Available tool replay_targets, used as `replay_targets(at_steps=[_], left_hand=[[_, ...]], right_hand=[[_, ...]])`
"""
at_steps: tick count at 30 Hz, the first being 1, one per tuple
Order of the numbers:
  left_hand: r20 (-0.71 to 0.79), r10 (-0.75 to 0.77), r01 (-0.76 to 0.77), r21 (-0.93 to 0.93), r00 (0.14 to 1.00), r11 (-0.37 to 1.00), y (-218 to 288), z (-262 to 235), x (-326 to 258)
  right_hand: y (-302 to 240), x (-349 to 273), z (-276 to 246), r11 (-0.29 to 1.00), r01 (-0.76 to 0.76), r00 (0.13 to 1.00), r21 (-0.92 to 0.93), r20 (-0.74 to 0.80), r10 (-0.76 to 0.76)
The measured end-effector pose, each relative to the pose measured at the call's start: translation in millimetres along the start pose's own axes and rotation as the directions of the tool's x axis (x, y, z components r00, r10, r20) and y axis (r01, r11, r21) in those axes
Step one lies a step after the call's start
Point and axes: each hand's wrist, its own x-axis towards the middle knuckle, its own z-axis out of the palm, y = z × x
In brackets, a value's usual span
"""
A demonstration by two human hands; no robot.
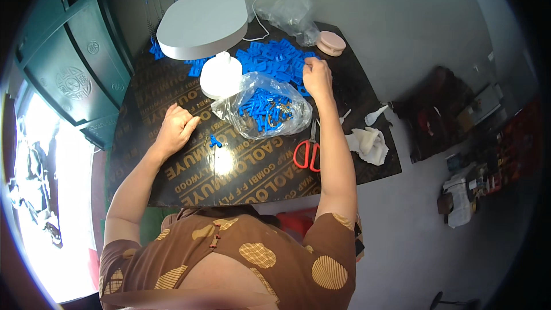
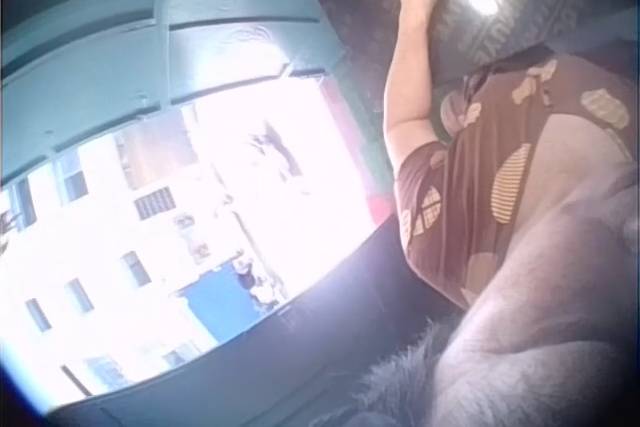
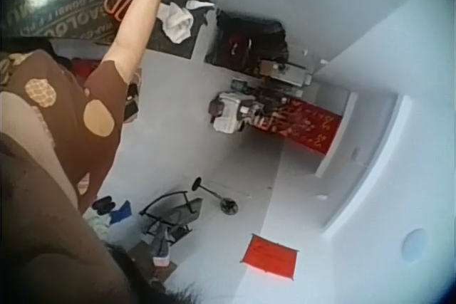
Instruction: Manually assembling blue plastic components and small circular parts using glue.
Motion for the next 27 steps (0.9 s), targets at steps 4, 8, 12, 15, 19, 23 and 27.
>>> replay_targets(at_steps=[4,8,12,15,19,23,27], left_hand=[[0.001,-0.013,0.013,-0.002,1.000,1.000,1,0,1],[0.015,-0.014,0.014,0.004,1.000,1.000,5,-2,2],[0.033,-0.001,0.000,0.013,0.999,1.000,3,0,1],[-0.018,0.042,-0.042,0.002,0.999,0.999,2,2,1],[-0.009,0.045,-0.044,0.014,0.999,0.999,4,1,1],[-0.009,0.054,-0.054,0.008,0.998,0.998,5,1,3],[-0.027,0.024,-0.024,-0.018,0.999,1.000,3,-3,0]], right_hand=[[17,14,19,0.998,-0.062,0.990,-0.032,0.127,0.066],[32,27,34,0.992,-0.069,0.935,-0.108,0.339,0.102],[32,30,50,0.984,0.040,0.893,-0.175,0.448,0.043],[32,34,59,0.980,0.090,0.879,-0.176,0.476,0.005],[35,34,60,0.986,0.107,0.886,-0.131,0.462,-0.035],[34,33,54,0.982,-0.102,0.956,0.160,0.289,0.052],[-1,19,27,0.537,-0.444,0.867,0.718,0.495,0.055]])
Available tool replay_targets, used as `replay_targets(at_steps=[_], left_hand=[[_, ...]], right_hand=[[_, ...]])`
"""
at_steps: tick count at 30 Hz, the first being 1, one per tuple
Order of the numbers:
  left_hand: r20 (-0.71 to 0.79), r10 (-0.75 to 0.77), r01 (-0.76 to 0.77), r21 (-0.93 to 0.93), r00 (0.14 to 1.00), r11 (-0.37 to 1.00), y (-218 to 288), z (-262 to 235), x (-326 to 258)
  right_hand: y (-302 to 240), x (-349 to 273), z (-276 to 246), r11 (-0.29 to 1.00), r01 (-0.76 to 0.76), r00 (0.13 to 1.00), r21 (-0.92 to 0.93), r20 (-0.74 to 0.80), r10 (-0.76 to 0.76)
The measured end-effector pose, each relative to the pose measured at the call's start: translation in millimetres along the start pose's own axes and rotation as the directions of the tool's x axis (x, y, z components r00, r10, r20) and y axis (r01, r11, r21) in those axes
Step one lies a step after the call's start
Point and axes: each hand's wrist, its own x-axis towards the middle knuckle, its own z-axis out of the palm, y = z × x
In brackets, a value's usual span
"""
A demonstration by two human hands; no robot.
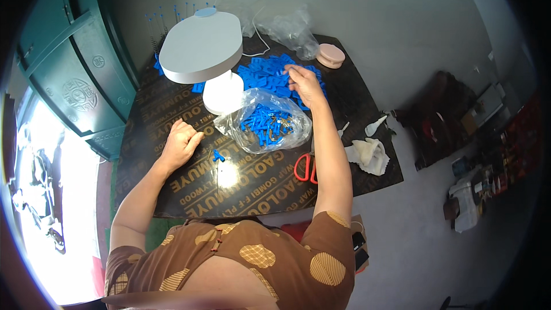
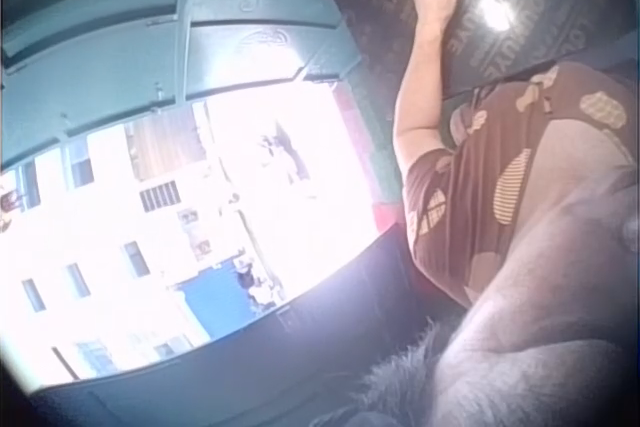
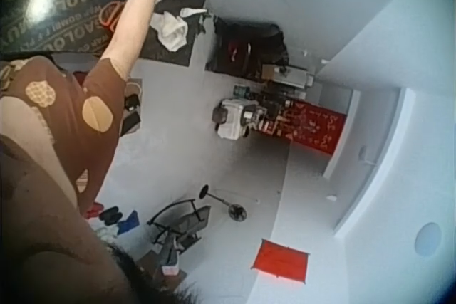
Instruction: Manually assembling blue plastic components and small circular parts using glue.
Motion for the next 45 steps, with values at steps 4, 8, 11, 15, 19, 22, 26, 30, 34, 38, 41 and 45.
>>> replay_targets(at_steps=[4,8,11,15,19,22,26,30,34,38,41,45], left_hand=[[-0.080,0.025,-0.030,-0.052,0.997,0.998,11,0,4],[0.067,-0.105,0.121,-0.316,0.992,0.941,50,-7,5],[0.319,-0.182,0.351,-0.627,0.930,0.696,69,-4,-6],[0.355,-0.108,0.359,-0.785,0.929,0.504,93,-8,-13],[0.272,-0.222,0.347,-0.813,0.936,0.467,102,-12,-27],[0.226,-0.263,0.347,-0.619,0.938,0.705,99,-17,-39],[0.079,-0.331,0.340,-0.203,0.940,0.918,93,-25,-54],[-0.059,-0.170,0.180,0.354,0.984,0.918,75,-30,-67],[-0.062,-0.163,0.172,0.496,0.985,0.851,64,-28,-81],[-0.076,-0.180,0.194,0.476,0.981,0.858,61,-22,-84],[-0.089,-0.210,0.228,0.443,0.974,0.867,61,-19,-87],[-0.139,-0.219,0.257,0.399,0.966,0.881,62,-18,-93]], right_hand=[[-28,-36,26,0.935,0.003,0.967,0.356,0.237,-0.093],[-50,-85,70,0.991,0.075,0.933,0.111,0.343,-0.109],[-59,-125,119,0.987,0.160,0.917,0.008,0.368,-0.152],[-63,-156,148,0.993,0.118,0.899,0.025,0.422,-0.118],[-51,-159,157,0.896,0.441,0.842,-0.045,0.365,-0.396],[-47,-162,157,0.900,0.432,0.837,-0.063,0.401,-0.373],[-65,-156,145,0.872,0.464,0.835,-0.155,0.405,-0.372],[-72,-111,112,0.799,0.491,0.868,-0.349,0.115,-0.483],[-43,-38,63,0.781,0.309,0.908,-0.542,-0.076,-0.412],[-12,9,46,0.745,0.072,0.970,-0.663,-0.128,-0.207],[7,29,44,0.600,-0.073,0.987,-0.796,-0.143,-0.069],[4,37,61,0.448,-0.210,0.977,-0.869,-0.201,0.069]])
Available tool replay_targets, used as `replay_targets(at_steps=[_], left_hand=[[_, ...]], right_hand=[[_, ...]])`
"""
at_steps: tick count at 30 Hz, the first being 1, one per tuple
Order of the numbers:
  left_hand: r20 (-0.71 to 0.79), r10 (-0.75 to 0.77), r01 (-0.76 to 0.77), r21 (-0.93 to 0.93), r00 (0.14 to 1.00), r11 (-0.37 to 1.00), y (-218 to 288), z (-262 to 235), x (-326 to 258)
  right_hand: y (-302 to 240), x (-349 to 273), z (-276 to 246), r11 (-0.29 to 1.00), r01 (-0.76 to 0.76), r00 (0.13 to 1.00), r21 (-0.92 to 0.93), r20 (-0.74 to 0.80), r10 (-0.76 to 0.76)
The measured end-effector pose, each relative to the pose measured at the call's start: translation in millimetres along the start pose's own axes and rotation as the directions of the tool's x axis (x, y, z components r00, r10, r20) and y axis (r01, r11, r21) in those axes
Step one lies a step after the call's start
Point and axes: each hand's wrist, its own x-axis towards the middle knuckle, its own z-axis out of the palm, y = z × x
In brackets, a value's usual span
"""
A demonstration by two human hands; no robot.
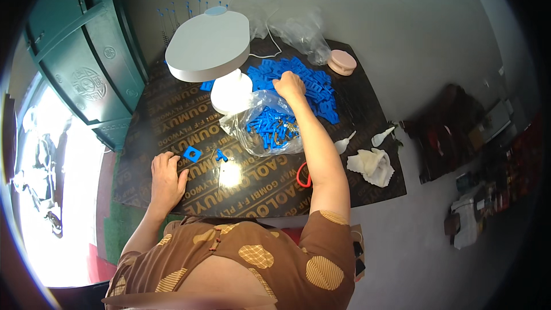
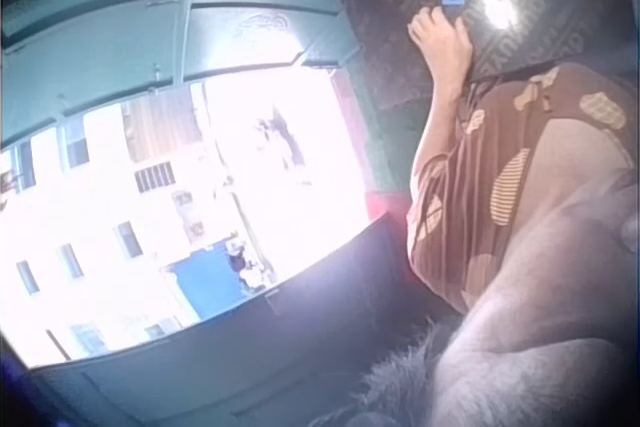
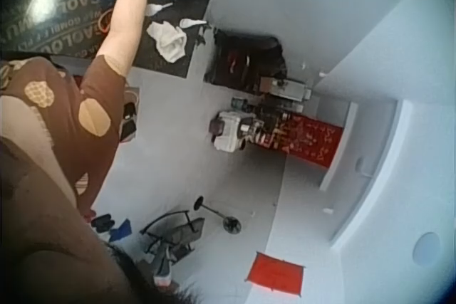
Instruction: Manually assembling blue plastic components and small circular parts using glue.
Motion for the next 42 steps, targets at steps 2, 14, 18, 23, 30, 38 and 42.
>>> replay_targets(at_steps=[2,14,18,23,30,38,42], left_hand=[[-0.016,-0.011,0.011,-0.019,1.000,1.000,-1,1,-1],[0.116,0.081,-0.068,-0.107,0.990,0.992,-1,-1,11],[0.247,0.159,-0.161,-0.013,0.956,0.987,-1,2,15],[0.270,0.122,-0.128,0.006,0.955,0.992,0,-4,3],[0.246,0.074,-0.057,-0.074,0.967,0.996,-4,-9,-11],[0.061,0.019,-0.008,-0.182,0.998,0.983,-10,-6,-10],[-0.099,-0.002,-0.027,-0.295,0.995,0.955,-10,-5,-8]], right_hand=[[-8,-1,0,0.999,-0.004,0.999,-0.038,0.044,0.006],[2,16,13,0.994,-0.014,1.000,0.111,0.024,0.012],[-13,6,14,0.999,-0.043,0.999,-0.025,-0.009,0.042],[1,23,25,0.996,-0.090,0.996,-0.027,-0.015,0.089],[1,-5,3,0.987,0.157,0.932,-0.043,-0.324,-0.162],[-22,-93,-29,0.841,0.423,0.855,0.337,-0.457,-0.247],[-39,-153,-29,0.561,0.783,0.596,0.268,-0.580,-0.555]])
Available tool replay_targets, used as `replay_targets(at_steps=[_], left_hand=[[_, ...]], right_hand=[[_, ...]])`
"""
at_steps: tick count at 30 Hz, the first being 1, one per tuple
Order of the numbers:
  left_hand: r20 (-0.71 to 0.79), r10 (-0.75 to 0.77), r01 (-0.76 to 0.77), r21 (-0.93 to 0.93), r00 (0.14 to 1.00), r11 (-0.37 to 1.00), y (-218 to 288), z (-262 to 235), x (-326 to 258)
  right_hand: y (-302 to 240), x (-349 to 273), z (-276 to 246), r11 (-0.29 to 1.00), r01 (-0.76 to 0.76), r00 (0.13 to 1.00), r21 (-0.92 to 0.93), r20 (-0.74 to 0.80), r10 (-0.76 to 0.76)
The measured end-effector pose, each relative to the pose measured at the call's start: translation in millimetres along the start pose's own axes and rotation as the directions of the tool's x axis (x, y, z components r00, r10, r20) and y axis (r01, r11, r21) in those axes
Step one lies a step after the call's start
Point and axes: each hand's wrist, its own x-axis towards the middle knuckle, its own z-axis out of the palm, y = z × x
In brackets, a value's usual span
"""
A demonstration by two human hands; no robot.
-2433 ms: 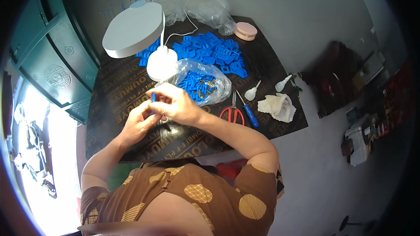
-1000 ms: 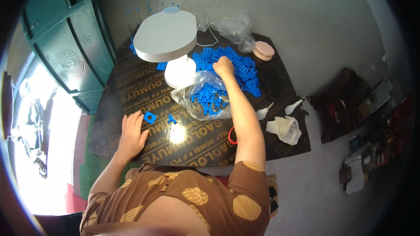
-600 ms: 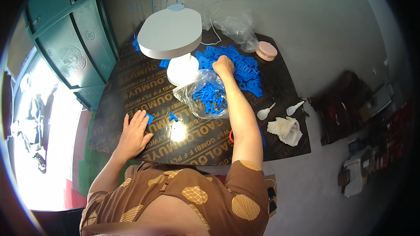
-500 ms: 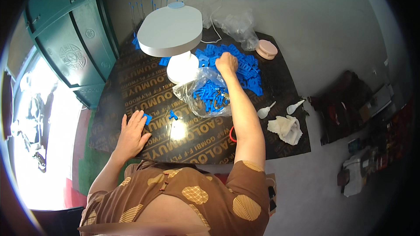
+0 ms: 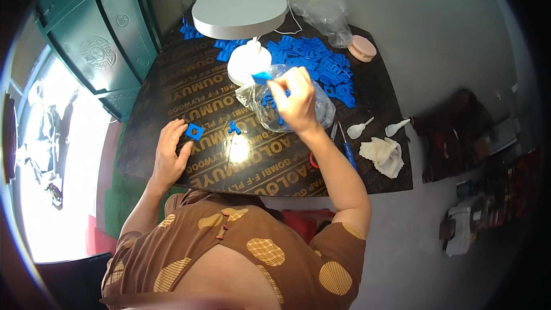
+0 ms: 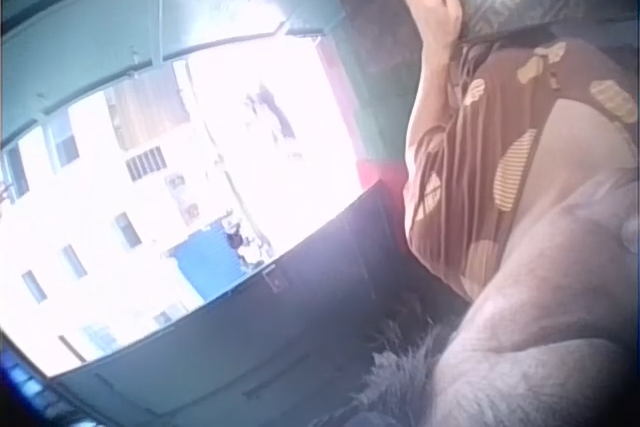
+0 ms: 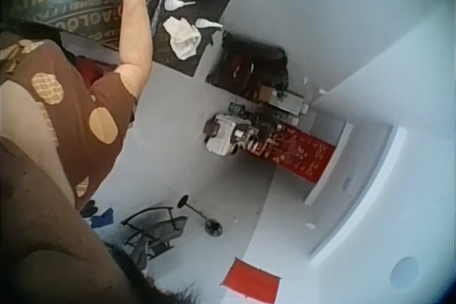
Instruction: Manually assembling blue plastic components and small circular parts using glue.
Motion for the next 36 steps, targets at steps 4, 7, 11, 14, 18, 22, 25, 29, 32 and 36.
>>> replay_targets(at_steps=[4,7,11,14,18,22,25,29,32,36], left_hand=[[-0.060,0.046,-0.053,-0.124,0.997,0.991,16,-3,8],[-0.016,0.106,-0.107,-0.193,0.994,0.975,30,-6,14],[0.073,0.161,-0.136,-0.268,0.984,0.954,49,-14,17],[0.112,0.243,-0.208,-0.258,0.963,0.943,48,-9,9],[0.126,0.203,-0.148,-0.350,0.971,0.925,44,-4,-1],[0.148,0.112,-0.063,-0.304,0.983,0.951,36,-7,-4],[-0.040,0.066,-0.069,-0.084,0.997,0.994,23,-12,1],[-0.214,0.041,0.011,0.237,0.976,0.972,-3,-18,10],[-0.208,0.069,0.021,0.398,0.976,0.917,-18,-16,15],[-0.034,-0.013,0.027,0.468,0.999,0.883,-20,-7,16]], right_hand=[[-23,-18,5,0.923,0.385,0.922,-0.008,0.054,-0.384],[-35,-26,14,0.894,0.447,0.890,0.036,0.076,-0.449],[-50,-39,30,0.831,0.539,0.822,0.139,0.129,-0.555],[-58,-50,41,0.785,0.584,0.780,0.205,0.124,-0.613],[-61,-60,47,0.787,0.562,0.776,0.254,0.167,-0.608],[-67,-58,44,0.831,0.475,0.795,0.290,0.262,-0.547],[-63,-61,34,0.833,0.477,0.783,0.280,0.294,-0.548],[-59,-67,17,0.849,0.448,0.791,0.280,0.319,-0.523],[-61,-71,11,0.869,0.429,0.786,0.246,0.372,-0.494],[-62,-75,4,0.885,0.398,0.811,0.242,0.360,-0.462]])
